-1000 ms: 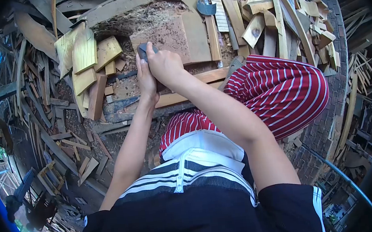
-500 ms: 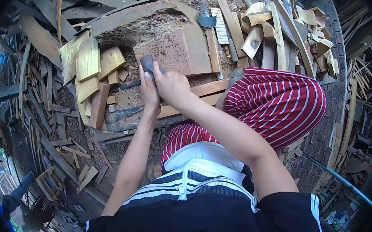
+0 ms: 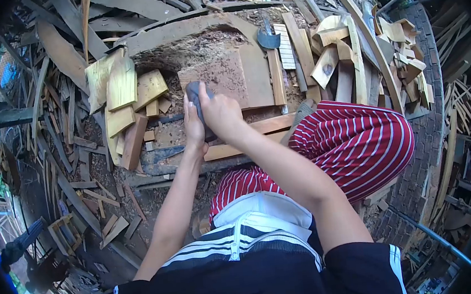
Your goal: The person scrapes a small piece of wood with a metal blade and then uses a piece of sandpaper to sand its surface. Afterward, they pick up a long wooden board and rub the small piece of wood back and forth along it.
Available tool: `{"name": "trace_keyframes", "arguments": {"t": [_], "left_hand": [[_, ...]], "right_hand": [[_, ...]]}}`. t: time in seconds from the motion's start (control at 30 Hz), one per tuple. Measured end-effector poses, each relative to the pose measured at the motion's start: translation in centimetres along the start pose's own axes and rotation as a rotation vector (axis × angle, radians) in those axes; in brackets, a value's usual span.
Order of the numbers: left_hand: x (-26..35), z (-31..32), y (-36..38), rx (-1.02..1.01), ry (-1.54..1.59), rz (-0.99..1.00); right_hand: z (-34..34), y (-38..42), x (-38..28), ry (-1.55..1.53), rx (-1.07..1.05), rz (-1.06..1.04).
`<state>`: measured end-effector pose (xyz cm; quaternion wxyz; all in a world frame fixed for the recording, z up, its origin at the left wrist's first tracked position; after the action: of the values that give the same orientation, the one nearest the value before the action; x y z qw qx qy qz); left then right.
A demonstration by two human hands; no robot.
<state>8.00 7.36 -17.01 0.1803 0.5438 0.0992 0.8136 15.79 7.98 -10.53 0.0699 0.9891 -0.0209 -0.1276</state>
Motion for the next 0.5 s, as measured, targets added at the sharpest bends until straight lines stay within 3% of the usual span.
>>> {"name": "trace_keyframes", "arguments": {"t": [0.07,0.13,0.27,0.43,0.5], "left_hand": [[-1.6,-0.9,0.2,0.043,-0.008,-0.079],[-0.7,-0.7,0.3,0.051,-0.104,-0.037],[0.4,0.1,0.6,0.021,-0.004,-0.056],[-0.4,-0.7,0.7,0.063,-0.123,-0.073],[0.2,0.4,0.9,0.010,0.115,-0.145]], "right_hand": [[0.5,1.7,-0.2,0.029,-0.065,-0.010],[0.2,0.9,-0.2,-0.011,-0.018,-0.006],[0.8,-1.9,-0.2,-0.035,-0.016,-0.014],[0.0,2.0,-0.3,-0.013,-0.136,0.006],[0.5,-1.4,0.6,-0.060,-0.140,0.037]]}}
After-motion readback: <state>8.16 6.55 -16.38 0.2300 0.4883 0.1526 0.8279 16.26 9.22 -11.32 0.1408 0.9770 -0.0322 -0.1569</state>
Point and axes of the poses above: each hand's wrist, its own y-axis away from the middle knuckle, its own z-axis out of the palm, x = y × z, the point moved 7 cm from there along -y, towards the middle knuckle, and after that the axes turned 1 degree about x, right-handed, at the moved point
